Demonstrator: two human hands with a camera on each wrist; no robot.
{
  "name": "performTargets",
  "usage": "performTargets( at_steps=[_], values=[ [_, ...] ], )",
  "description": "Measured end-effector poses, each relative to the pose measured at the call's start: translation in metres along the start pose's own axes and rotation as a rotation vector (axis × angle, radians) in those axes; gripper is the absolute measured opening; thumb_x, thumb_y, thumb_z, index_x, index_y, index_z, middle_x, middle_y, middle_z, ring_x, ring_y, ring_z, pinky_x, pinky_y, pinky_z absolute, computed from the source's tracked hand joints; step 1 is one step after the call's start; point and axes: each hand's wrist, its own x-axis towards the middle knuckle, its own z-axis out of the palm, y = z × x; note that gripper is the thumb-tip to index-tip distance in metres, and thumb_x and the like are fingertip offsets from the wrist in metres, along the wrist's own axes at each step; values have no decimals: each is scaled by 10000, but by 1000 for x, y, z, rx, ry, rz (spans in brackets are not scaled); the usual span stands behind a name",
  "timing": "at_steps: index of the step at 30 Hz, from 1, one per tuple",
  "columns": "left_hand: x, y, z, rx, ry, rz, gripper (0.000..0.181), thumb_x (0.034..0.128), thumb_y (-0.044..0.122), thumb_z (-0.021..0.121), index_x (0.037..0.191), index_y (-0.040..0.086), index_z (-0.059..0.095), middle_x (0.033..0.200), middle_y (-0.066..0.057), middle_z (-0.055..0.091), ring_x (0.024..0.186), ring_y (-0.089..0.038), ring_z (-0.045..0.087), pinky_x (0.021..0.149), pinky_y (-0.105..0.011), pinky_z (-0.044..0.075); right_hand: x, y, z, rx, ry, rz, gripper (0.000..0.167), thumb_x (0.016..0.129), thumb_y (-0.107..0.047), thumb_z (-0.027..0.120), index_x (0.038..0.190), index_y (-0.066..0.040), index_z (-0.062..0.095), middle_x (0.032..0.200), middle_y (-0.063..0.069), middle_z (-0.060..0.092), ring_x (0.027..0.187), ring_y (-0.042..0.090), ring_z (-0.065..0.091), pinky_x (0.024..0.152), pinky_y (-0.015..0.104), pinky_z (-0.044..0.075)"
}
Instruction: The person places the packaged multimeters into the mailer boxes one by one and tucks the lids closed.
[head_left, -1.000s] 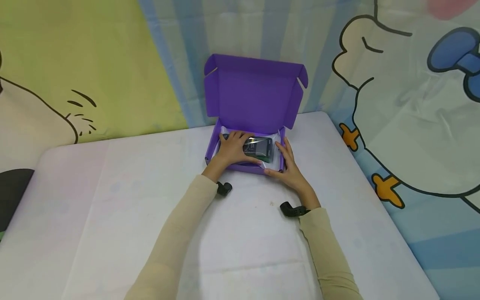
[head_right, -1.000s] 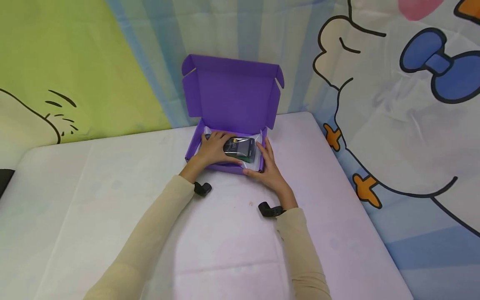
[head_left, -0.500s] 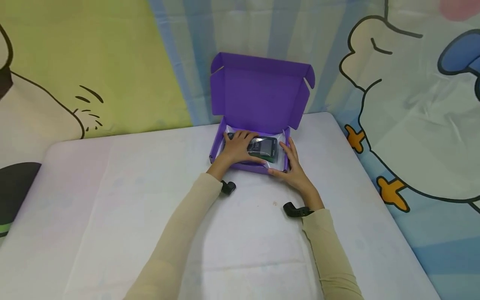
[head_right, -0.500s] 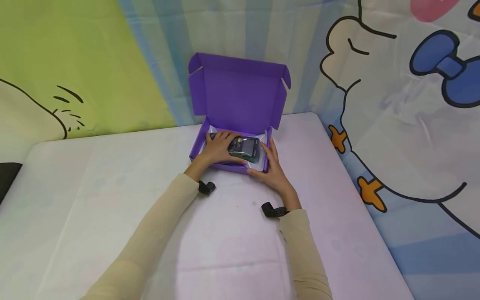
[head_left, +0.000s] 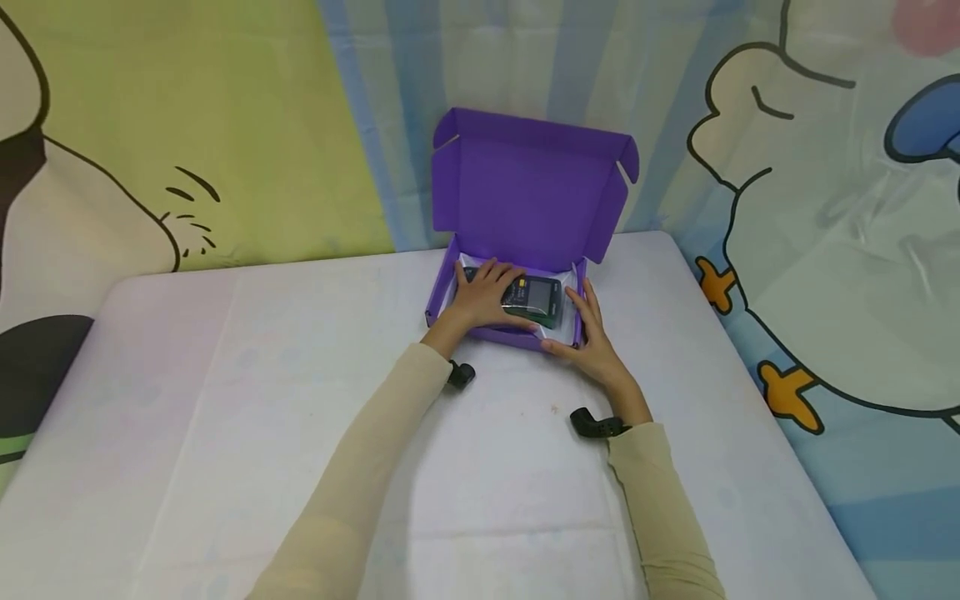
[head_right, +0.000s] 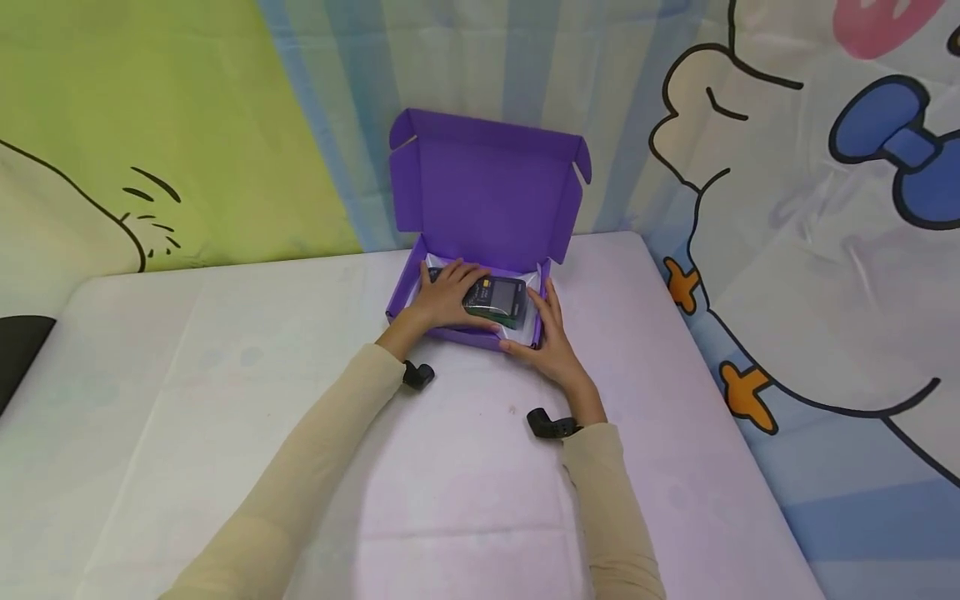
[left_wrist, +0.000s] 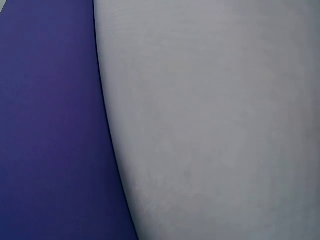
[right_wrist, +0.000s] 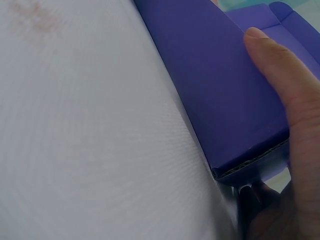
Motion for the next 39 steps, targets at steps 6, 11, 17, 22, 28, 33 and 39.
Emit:
performTargets(
  at_steps=[6,11,17,22,28,33,39],
  values=[
    [1,-1,1,-1,-18,4,1140,646,847,625,1564,327,193,1628,6,179,1509,-268,27,1084,-725,-93,5,21,1,-16,7,-4,916,817,-52,750,1547,-50,197,1624,128,-141,1485,330,-128,1164,625,34],
    [1,-1,0,-7,-24,5,1144,649,842,628,1567,333,172,1633,9,156,1509,-264,6,1079,-722,-112,9,40,0,-31,16,-24,938,822,-160,788,1559,-131,208,1633,57,-137,1491,269,-119,1166,620,50],
    [-1,0,-1,-6,-23,5,1153,660,833,629,1572,351,114,1642,22,106,1505,-252,-67,1069,-718,-141,9,42,1,-3,22,-41,984,799,-367,809,1556,-147,220,1636,40,-129,1492,267,-112,1151,650,41],
    [-1,1,-1,-1,-24,-3,1157,669,837,616,1571,363,69,1645,32,72,1496,-243,-118,1067,-713,-152,8,41,1,-14,15,-29,961,818,-254,802,1561,-135,204,1634,52,-136,1492,266,-107,1161,631,51],
    [1,3,-2,-60,3,5,997,790,827,466,1572,357,65,1644,26,89,1502,-246,-84,1065,-706,-168,2,20,-3,15,7,-23,951,816,-101,774,1560,-82,182,1627,125,-134,1485,337,-114,1153,646,24],
    [0,1,-2,-143,31,-13,867,876,778,373,1568,374,41,1646,31,62,1502,-237,-83,1084,-667,-184,-3,1,-3,33,3,-34,942,820,-96,757,1548,-28,163,1617,180,-124,1483,368,-105,1162,627,17],
    [-3,-1,-3,-183,116,4,805,923,716,375,1573,352,68,1644,26,83,1506,-243,-54,1150,-614,-104,-3,-1,0,31,18,-42,916,822,-35,712,1550,-21,157,1615,195,-113,1483,369,-98,1175,598,16]
  ],
)
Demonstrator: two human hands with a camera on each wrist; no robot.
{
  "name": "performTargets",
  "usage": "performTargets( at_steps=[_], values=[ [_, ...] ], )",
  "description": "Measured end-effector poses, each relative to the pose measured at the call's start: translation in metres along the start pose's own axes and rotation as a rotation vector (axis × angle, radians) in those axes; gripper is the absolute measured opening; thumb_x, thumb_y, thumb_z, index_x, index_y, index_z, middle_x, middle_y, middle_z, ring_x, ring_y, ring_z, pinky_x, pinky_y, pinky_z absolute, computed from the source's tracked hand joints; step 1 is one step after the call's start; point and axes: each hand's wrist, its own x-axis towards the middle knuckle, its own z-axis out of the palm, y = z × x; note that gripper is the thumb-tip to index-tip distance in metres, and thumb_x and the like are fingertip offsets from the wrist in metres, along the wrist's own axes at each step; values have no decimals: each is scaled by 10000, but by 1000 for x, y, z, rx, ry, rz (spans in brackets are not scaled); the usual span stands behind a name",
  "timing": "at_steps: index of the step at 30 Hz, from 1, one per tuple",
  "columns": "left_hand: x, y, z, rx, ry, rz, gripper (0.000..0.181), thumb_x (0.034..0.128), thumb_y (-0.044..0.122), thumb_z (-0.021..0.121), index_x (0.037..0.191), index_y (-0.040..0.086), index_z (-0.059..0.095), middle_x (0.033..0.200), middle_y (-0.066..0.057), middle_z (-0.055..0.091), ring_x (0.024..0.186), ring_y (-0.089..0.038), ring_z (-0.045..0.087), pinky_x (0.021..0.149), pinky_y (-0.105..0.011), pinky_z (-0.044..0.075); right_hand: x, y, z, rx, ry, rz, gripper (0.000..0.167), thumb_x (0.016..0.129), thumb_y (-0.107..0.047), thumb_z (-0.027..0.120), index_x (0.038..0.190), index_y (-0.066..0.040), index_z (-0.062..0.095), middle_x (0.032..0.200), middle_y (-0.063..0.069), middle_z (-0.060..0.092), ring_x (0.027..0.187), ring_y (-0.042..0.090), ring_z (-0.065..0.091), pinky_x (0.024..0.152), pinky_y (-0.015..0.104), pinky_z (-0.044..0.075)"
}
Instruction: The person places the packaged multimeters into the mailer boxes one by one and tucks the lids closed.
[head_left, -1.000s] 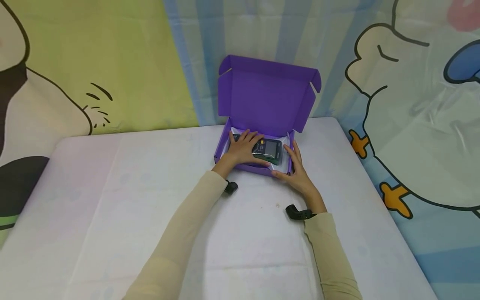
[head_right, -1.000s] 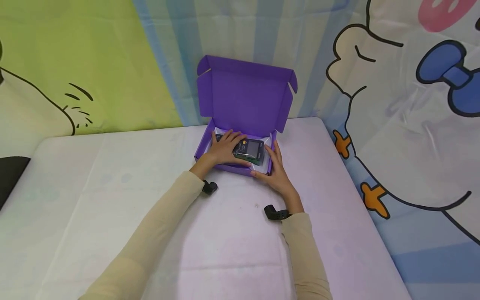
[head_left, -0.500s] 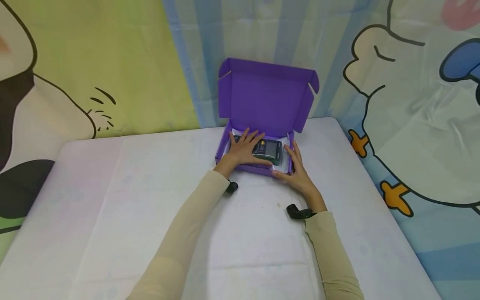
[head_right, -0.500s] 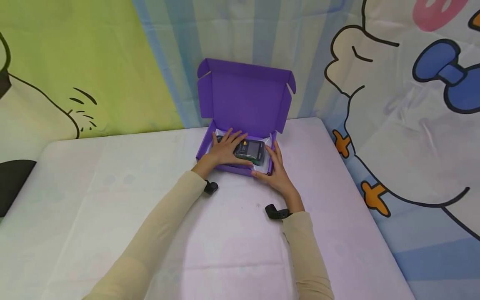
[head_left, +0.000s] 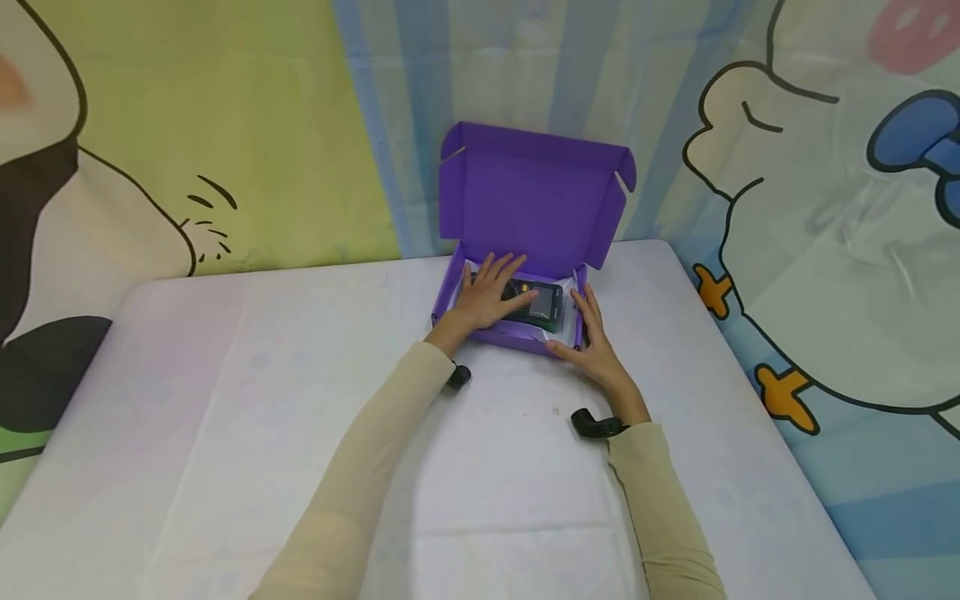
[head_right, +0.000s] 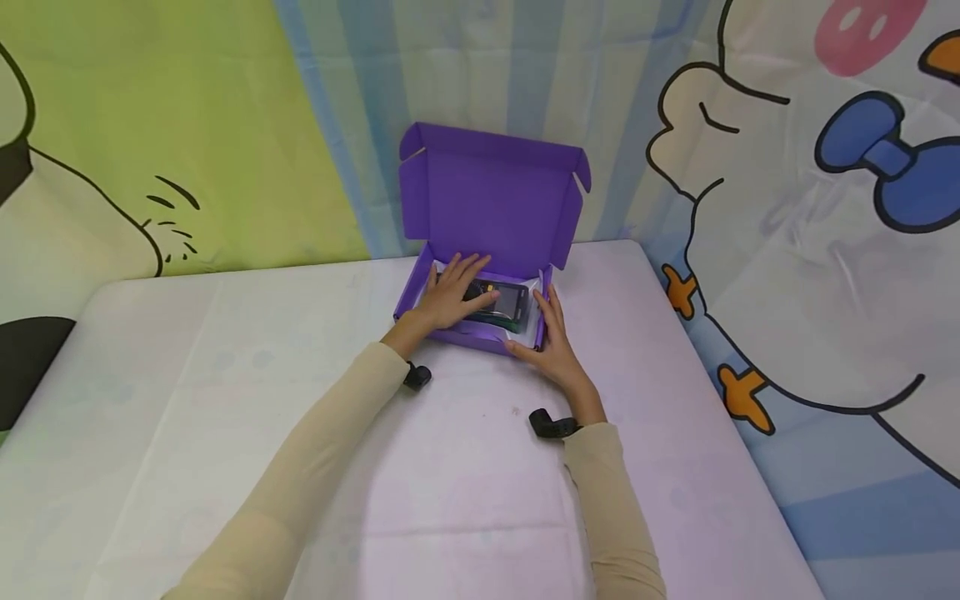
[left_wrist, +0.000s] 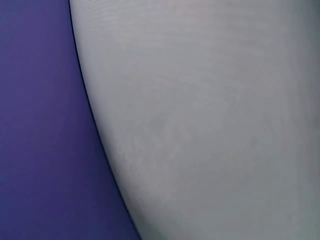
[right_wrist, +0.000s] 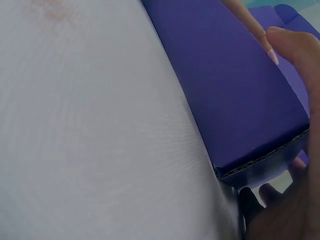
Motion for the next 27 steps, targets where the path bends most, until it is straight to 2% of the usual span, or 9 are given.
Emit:
performTargets(
  at_steps=[3,7,10,13,15,19,23,27],
  values=[
    [-2,-2,-4,8,33,23,795,932,697,382,1575,335,85,1641,10,108,1508,-254,-33,1163,-617,-45,2,-2,1,2,7,-1,914,821,-23,698,1552,-22,148,1617,186,-106,1484,369,-85,1182,581,23],
    [-8,-5,-10,-3,61,24,782,940,682,391,1574,348,78,1641,10,108,1508,-250,-44,1177,-589,-31,3,-6,4,32,46,-24,906,822,13,686,1544,5,138,1612,197,-111,1484,384,-53,1183,579,67],
    [-12,-7,-16,2,76,36,775,946,667,401,1573,351,72,1643,14,94,1506,-255,-64,1186,-558,-45,2,-10,5,82,133,-74,890,821,61,671,1529,41,133,1593,209,-178,1480,389,-86,1180,583,88],
    [-15,-8,-23,38,97,70,779,949,652,417,1576,336,80,1642,6,94,1505,-275,-67,1190,-549,-41,2,-14,5,129,233,-127,889,818,76,662,1523,55,120,1571,208,-247,1473,375,-140,1181,582,77],
    [-17,-9,-28,65,124,93,778,952,639,431,1577,320,97,1640,-4,107,1504,-293,-54,1194,-549,-20,2,-17,3,143,272,-146,892,818,69,658,1525,54,114,1570,201,-259,1474,357,-155,1185,571,69],
    [-21,-12,-41,63,175,103,767,959,611,453,1577,305,117,1639,-9,107,1504,-302,-47,1199,-544,14,7,-28,-4,118,263,-156,897,835,35,657,1529,53,90,1575,195,-249,1476,345,-153,1190,559,62],
    [-26,-16,-51,40,229,97,765,964,587,471,1577,307,109,1647,-4,15,1500,-301,-85,1199,-544,23,14,-41,-14,93,244,-154,891,858,37,634,1542,29,62,1579,192,-235,1481,340,-137,1191,556,60],
    [-30,-19,-59,11,289,101,757,971,552,487,1578,302,111,1642,-20,-64,1497,-306,-104,1200,-543,37,25,-40,-29,167,271,-144,913,872,7,635,1568,-51,49,1600,119,-219,1494,260,-121,1208,498,52]
  ],
)
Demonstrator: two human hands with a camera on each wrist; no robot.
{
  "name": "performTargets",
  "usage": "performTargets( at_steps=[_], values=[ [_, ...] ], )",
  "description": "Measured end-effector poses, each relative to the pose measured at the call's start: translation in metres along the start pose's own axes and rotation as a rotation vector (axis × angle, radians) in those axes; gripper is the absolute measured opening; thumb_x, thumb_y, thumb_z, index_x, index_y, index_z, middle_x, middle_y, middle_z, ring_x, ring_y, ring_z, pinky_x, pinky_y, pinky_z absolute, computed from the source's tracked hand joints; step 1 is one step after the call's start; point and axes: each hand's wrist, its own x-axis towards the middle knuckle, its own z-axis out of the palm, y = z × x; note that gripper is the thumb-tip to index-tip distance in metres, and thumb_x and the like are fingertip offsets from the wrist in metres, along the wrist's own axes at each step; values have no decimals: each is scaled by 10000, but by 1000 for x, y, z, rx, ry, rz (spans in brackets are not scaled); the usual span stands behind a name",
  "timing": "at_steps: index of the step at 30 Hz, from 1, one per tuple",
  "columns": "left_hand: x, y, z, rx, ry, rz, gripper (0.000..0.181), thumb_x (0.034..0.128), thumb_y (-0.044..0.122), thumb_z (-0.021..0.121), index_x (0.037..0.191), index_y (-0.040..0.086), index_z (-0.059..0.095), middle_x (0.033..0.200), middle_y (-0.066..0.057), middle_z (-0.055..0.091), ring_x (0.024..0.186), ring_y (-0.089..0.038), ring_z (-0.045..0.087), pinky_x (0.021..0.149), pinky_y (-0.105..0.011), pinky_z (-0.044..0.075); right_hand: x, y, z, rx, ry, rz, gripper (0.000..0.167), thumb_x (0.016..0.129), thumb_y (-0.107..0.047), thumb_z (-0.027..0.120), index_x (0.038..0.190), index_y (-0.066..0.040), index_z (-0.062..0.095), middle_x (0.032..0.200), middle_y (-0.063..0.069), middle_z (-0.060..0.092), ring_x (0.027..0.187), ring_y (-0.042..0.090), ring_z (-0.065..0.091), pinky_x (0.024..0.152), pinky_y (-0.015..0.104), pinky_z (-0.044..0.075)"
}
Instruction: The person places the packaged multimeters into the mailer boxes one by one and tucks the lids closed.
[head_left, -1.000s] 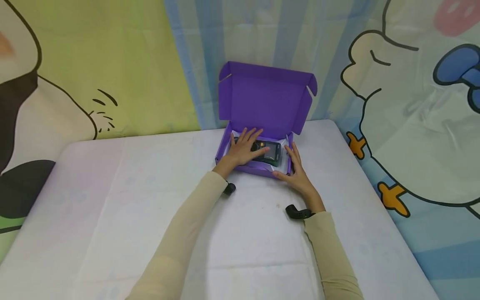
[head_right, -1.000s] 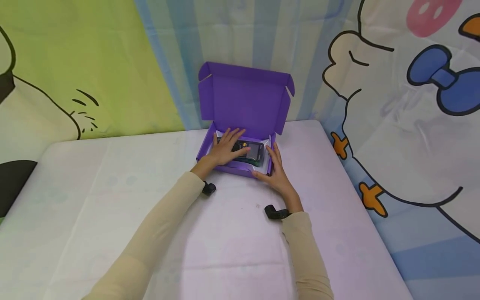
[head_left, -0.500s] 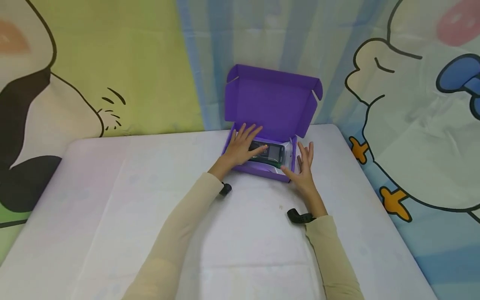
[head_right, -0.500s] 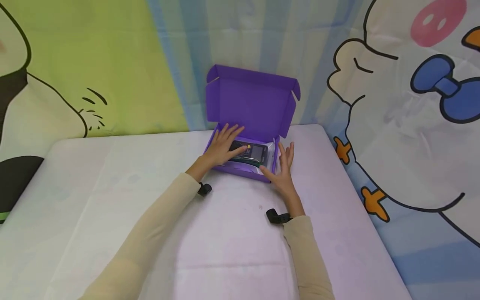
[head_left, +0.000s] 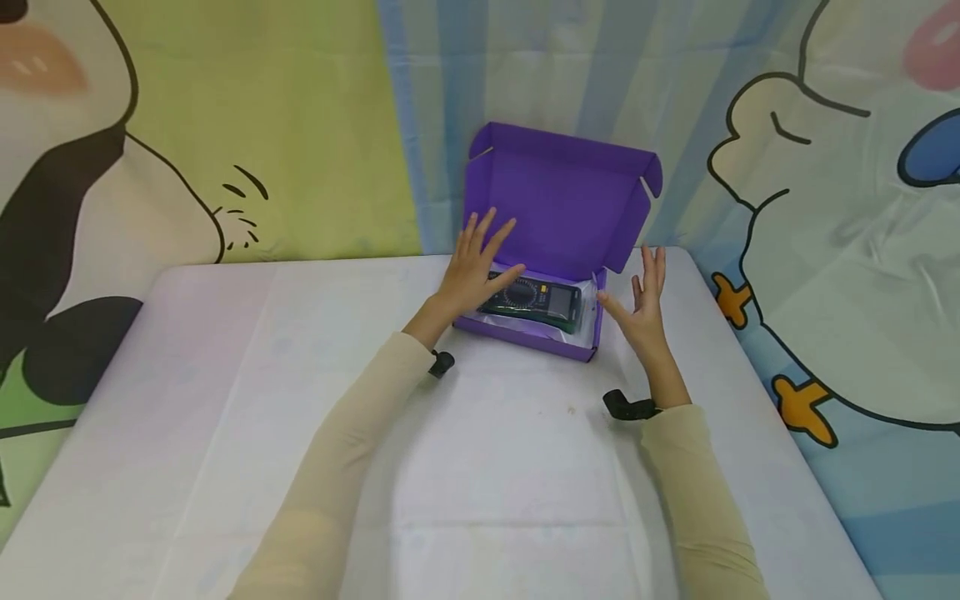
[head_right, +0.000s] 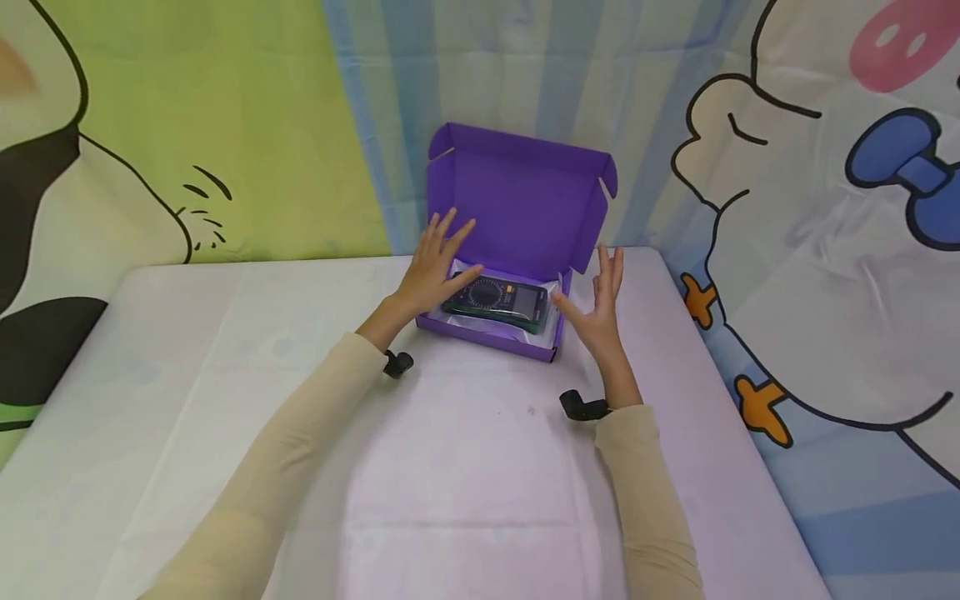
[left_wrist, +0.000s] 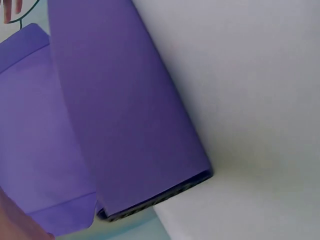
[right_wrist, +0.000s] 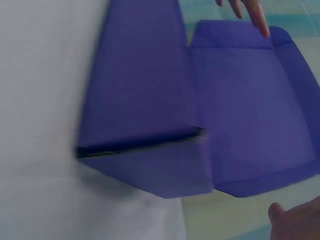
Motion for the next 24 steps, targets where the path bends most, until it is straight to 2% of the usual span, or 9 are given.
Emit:
performTargets(
  at_steps=[4,6,12,15,21,24],
  values=[
    [5,-1,-8,-45,47,-13,752,974,529,498,1578,301,112,1641,-24,-65,1497,-305,-100,1197,-552,50,15,8,-12,58,61,34,923,886,-93,665,1583,-157,63,1620,19,-182,1499,174,-77,1220,421,60],
    [9,-1,-12,-81,76,-28,754,972,522,506,1577,306,111,1641,-18,-67,1496,-290,-117,1196,-555,44,19,6,-13,62,75,43,928,888,-148,680,1583,-179,67,1623,0,-166,1499,158,-69,1221,403,65],
    [23,-2,-26,-224,154,-38,759,963,472,529,1575,292,118,1640,-32,-61,1489,-275,-157,1189,-563,-4,26,-21,-10,86,65,41,976,867,-215,717,1580,-134,56,1628,40,-144,1500,183,-67,1221,406,55],
    [28,-4,-30,-293,178,-44,767,953,437,549,1574,283,126,1640,-30,-51,1489,-284,-151,1187,-556,-26,31,-27,-10,86,57,48,985,863,-229,721,1582,-144,53,1629,33,-143,1500,185,-64,1222,392,50],
    [34,-12,-34,-444,194,-105,794,954,399,577,1576,306,91,1638,-3,-71,1490,-251,-145,1182,-554,-23,47,-15,-14,84,64,60,992,856,-266,723,1583,-197,52,1635,-23,-95,1502,166,-44,1223,374,51],
    [37,-17,-36,-515,212,-117,809,963,362,571,1579,283,54,1635,-40,-70,1494,-233,-104,1186,-544,6,52,-12,-13,106,56,76,1001,861,-272,718,1582,-215,26,1634,-40,-90,1503,159,-42,1222,383,52]
  ],
)
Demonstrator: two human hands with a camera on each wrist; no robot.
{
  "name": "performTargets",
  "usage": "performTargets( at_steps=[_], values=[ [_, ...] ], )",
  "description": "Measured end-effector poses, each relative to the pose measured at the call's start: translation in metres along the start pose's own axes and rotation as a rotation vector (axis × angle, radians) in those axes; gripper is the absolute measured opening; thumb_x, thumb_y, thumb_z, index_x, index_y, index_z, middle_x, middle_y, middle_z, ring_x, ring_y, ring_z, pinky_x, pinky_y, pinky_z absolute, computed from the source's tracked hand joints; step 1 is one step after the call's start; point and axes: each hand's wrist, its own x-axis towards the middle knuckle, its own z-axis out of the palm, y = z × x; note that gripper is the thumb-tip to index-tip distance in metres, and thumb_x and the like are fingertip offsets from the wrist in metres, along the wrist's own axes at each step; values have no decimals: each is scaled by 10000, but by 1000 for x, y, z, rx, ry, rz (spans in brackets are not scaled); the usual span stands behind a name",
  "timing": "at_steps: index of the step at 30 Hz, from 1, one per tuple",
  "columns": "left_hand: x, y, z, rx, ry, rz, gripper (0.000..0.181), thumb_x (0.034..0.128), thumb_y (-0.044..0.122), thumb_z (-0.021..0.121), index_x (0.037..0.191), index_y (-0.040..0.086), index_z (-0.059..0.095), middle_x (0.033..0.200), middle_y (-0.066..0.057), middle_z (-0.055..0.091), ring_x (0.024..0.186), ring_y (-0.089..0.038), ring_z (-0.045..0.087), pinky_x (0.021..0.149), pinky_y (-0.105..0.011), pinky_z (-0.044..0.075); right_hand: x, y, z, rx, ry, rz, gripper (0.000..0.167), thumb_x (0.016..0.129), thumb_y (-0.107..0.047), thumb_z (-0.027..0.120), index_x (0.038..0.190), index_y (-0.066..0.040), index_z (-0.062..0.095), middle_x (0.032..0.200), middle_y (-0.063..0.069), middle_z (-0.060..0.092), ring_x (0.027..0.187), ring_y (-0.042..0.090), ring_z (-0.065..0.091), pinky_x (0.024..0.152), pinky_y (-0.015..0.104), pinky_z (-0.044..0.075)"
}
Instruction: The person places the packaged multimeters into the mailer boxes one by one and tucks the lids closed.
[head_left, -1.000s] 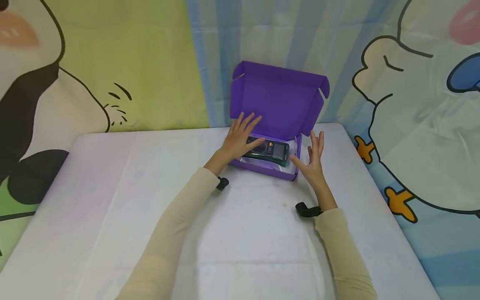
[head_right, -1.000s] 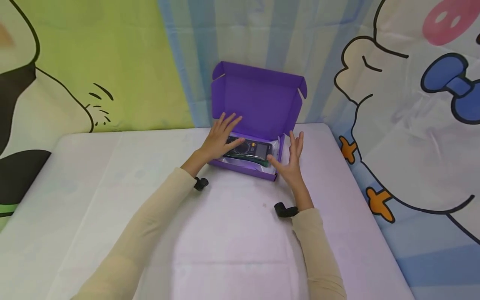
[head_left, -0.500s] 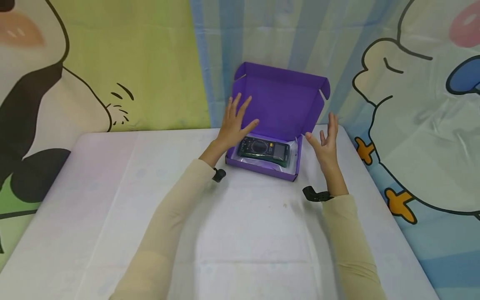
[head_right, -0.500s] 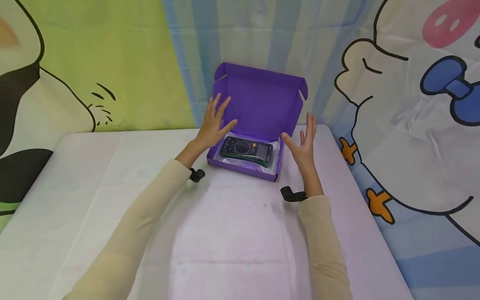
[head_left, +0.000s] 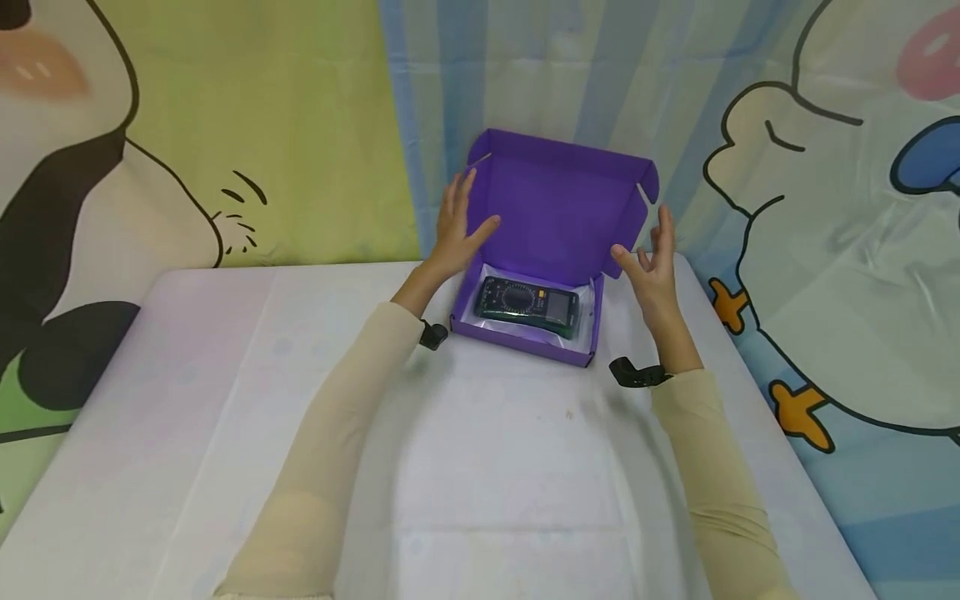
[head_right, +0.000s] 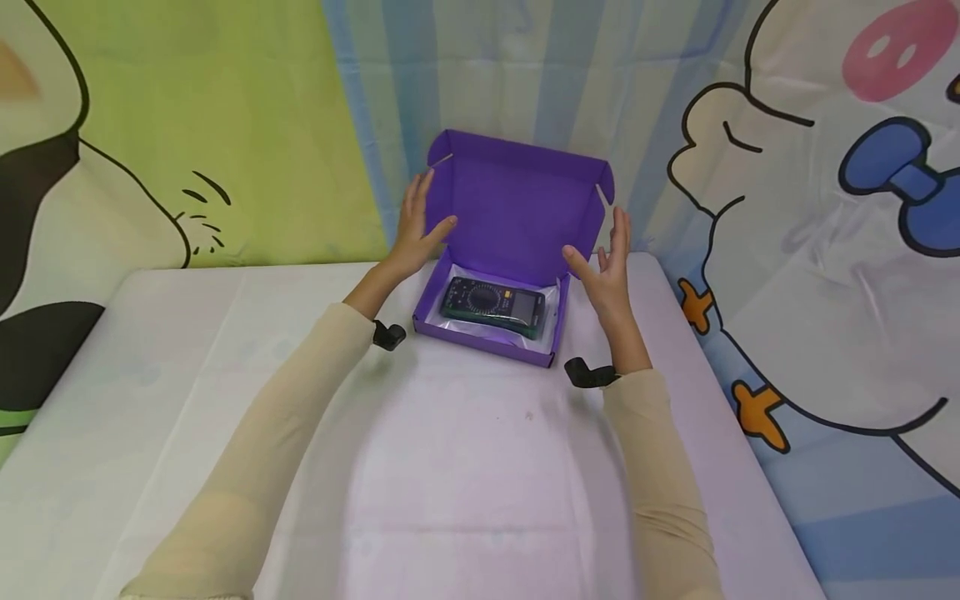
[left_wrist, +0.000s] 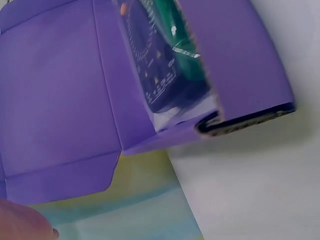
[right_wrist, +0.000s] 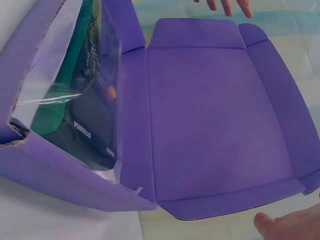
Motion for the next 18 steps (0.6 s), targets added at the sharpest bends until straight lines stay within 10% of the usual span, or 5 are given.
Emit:
performTargets(
  at_steps=[8,18],
  values=[
    [9,-2,-5,-289,-5,-119,870,963,367,556,1569,304,-67,1632,-35,-68,1493,-154,-49,1207,-472,46,4,0,3,46,-59,125,976,913,-235,660,1572,-254,-59,1630,-73,-121,1505,164,-24,1220,388,75],
    [15,0,-4,-337,-73,-125,887,967,316,564,1566,287,-89,1638,22,-97,1487,-105,-73,1213,-388,19,6,2,4,127,-95,62,932,922,-177,633,1576,-182,-31,1641,-5,-82,1508,194,26,1219,408,61]
  ],
)
